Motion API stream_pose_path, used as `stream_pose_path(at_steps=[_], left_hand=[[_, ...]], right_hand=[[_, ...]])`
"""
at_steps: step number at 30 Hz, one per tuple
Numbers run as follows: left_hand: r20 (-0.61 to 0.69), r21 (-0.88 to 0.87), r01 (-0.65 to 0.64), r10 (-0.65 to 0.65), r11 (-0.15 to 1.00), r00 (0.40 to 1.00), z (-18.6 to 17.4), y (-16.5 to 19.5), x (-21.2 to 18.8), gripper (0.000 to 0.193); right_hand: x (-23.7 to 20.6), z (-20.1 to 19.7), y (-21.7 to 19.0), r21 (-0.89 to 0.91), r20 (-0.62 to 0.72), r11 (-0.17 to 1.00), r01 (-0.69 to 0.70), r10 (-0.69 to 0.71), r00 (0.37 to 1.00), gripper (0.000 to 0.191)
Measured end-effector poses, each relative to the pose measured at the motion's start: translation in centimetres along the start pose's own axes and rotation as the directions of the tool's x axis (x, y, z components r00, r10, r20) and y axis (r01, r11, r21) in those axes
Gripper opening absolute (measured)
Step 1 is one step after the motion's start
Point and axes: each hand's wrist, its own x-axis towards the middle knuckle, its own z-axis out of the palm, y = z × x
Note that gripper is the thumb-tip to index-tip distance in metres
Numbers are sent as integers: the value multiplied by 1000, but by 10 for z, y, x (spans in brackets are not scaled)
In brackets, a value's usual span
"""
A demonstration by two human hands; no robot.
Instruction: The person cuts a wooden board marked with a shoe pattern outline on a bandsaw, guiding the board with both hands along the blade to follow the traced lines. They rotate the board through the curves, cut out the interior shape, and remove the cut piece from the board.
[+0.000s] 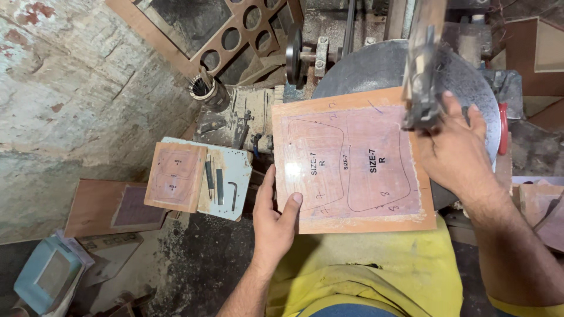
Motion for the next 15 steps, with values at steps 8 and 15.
stream_pose_path(at_steps=[8,15], left_hand=[[5,-123,19,-18,992,1000,3,4,4,72],[29,-135,84,-81,987,996,5,8,3,73]], right_hand=[[3,0,-2,-104,23,994,-24,26,999,32],[4,4,3,-190,101,979,-69,89,991,33]])
